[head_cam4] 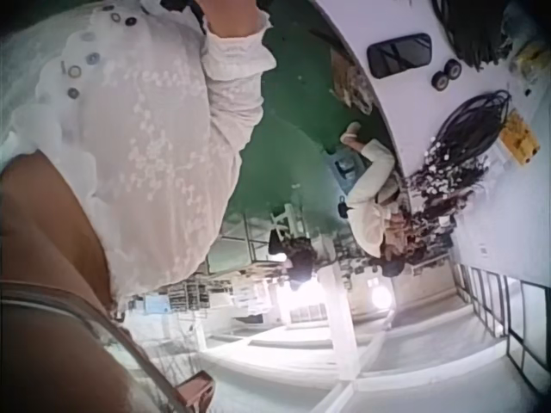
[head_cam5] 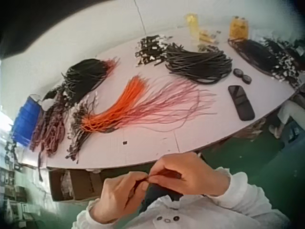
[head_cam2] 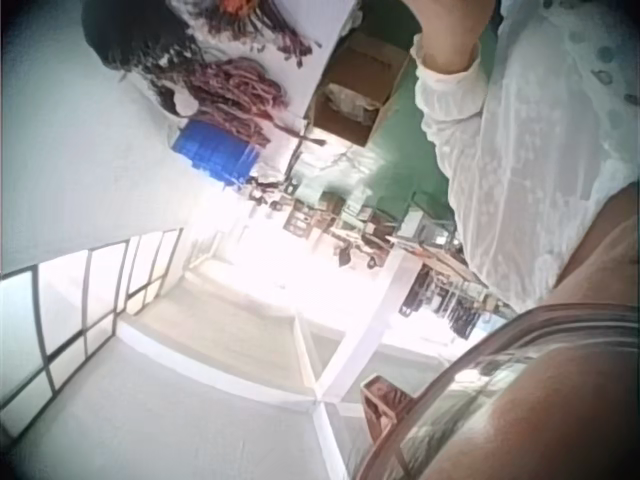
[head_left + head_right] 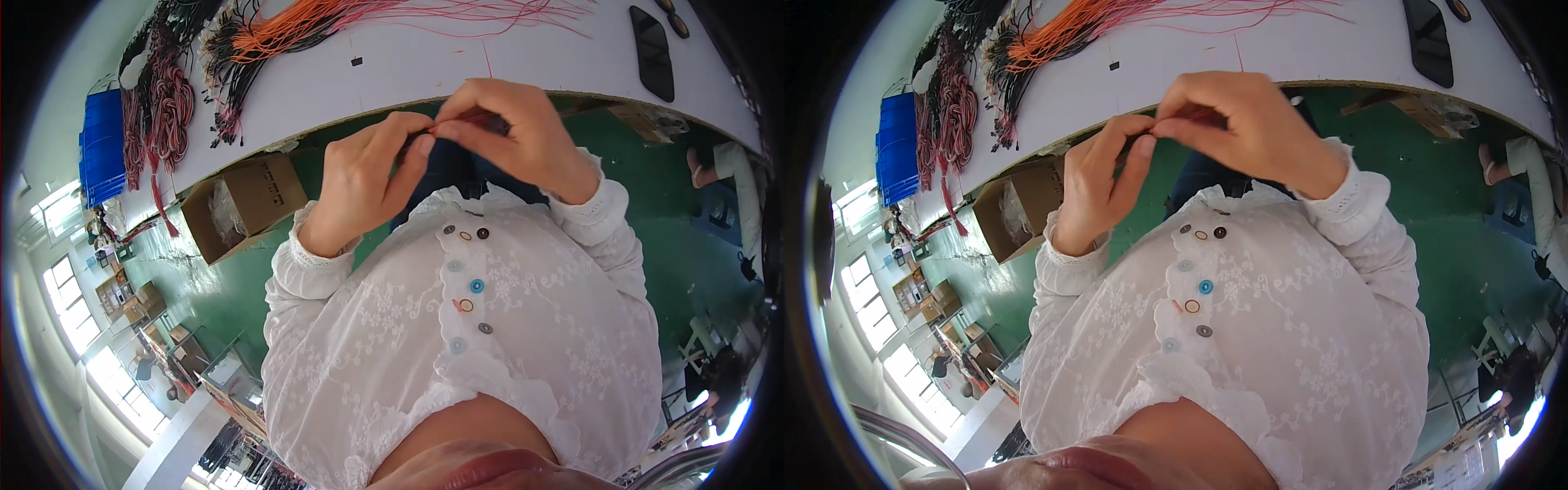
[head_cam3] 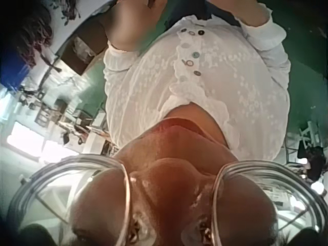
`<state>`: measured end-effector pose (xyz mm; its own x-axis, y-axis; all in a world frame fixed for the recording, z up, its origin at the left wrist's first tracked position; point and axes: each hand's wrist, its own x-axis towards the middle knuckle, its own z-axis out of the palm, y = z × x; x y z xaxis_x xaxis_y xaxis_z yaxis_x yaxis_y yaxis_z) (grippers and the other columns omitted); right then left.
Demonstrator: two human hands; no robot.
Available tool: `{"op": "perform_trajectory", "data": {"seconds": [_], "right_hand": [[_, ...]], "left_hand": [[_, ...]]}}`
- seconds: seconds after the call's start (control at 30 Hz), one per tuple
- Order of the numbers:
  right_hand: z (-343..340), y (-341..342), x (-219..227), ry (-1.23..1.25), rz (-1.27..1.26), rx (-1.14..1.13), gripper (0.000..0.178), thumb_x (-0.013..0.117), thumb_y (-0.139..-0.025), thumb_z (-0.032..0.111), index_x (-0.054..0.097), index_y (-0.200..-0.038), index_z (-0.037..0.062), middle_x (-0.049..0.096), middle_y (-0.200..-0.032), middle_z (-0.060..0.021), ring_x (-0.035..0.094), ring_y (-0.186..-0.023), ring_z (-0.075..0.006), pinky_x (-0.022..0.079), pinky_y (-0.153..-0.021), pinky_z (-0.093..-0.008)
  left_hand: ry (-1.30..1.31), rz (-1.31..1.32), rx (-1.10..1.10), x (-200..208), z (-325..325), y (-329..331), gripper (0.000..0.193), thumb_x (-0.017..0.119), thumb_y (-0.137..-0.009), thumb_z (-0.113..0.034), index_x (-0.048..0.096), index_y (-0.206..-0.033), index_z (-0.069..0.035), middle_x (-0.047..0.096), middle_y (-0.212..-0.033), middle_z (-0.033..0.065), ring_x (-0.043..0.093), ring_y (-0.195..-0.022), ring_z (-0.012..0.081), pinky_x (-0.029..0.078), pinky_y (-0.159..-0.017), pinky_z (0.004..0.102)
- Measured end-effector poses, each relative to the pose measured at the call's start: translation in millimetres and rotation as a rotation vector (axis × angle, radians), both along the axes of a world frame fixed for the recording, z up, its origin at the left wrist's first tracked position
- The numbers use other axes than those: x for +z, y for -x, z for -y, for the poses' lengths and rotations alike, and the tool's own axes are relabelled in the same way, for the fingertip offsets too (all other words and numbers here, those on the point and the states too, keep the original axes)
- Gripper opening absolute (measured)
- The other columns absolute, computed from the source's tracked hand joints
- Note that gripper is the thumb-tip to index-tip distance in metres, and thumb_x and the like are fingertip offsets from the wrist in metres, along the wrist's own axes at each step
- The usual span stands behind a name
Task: Assemble wire harnesses by manually sliding sleeves onto individual wire bundles.
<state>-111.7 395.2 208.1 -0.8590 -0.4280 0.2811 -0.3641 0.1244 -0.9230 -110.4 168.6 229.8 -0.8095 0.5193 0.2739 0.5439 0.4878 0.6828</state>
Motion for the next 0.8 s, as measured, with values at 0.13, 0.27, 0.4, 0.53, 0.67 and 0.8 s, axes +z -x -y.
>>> {"op": "perform_trajectory", "data": {"seconds": [0.13,0.27,0.4,0.53,0.67,0.8], "right_hand": [[-3,0,0,0.162,0.214,0.047,0.016,0.061,-0.102,0.012,0.062,-0.114,0.0020,0.066,-0.091,-0.0037,0.061,-0.082,-0.0095,0.050,-0.073,-0.0229],[-26,0,-23,0.192,0.200,-0.002,0.011,0.061,-0.101,0.009,0.063,-0.110,0.0026,0.066,-0.089,-0.0034,0.058,-0.076,-0.0091,0.048,-0.071,-0.0224],[-19,-1,-7,0.008,0.099,-0.061,0.008,0.063,-0.100,0.008,0.065,-0.106,0.0028,0.065,-0.087,-0.0031,0.058,-0.073,-0.0103,0.048,-0.069,-0.0235],[5,0,4,-0.001,-0.070,-0.041,0.008,0.064,-0.099,0.007,0.067,-0.104,0.0023,0.067,-0.088,-0.0035,0.061,-0.075,-0.0121,0.050,-0.069,-0.0254],[-9,-2,3,0.173,0.238,0.043,0.010,0.067,-0.096,0.006,0.068,-0.106,0.0018,0.068,-0.092,-0.0052,0.063,-0.080,-0.0134,0.051,-0.072,-0.0268],[-27,-7,-7,-0.001,-0.069,-0.077,0.013,0.069,-0.095,0.005,0.070,-0.107,0.0023,0.069,-0.092,-0.0052,0.065,-0.081,-0.0129,0.050,-0.071,-0.0254]], "left_hand": [[0.000,-0.073,0.062,4,0,2,0.007,0.066,-0.093,-0.002,0.067,-0.101,-0.001,0.065,-0.074,0.0089,0.060,-0.055,0.0200,0.047,-0.053,0.0284],[-0.008,-0.020,0.073,2,15,3,0.007,0.064,-0.094,0.000,0.066,-0.101,0.000,0.064,-0.075,0.0096,0.058,-0.056,0.0213,0.046,-0.054,0.0296],[0.061,0.081,0.006,13,9,-1,0.007,0.063,-0.094,-0.001,0.065,-0.100,0.001,0.062,-0.072,0.0104,0.055,-0.054,0.0229,0.044,-0.052,0.0321],[0.025,-0.015,-0.028,1,2,1,0.007,0.063,-0.095,-0.004,0.065,-0.099,0.002,0.060,-0.071,0.0103,0.053,-0.053,0.0234,0.044,-0.052,0.0333],[-0.046,0.046,-0.026,-1,9,3,0.010,0.057,-0.099,-0.004,0.064,-0.101,0.003,0.060,-0.073,0.0085,0.049,-0.056,0.0178,0.042,-0.055,0.0291],[-0.012,0.213,-0.039,11,20,5,0.009,0.060,-0.098,-0.004,0.064,-0.100,0.004,0.063,-0.078,0.0136,0.057,-0.060,0.0251,0.047,-0.058,0.0317]]}}
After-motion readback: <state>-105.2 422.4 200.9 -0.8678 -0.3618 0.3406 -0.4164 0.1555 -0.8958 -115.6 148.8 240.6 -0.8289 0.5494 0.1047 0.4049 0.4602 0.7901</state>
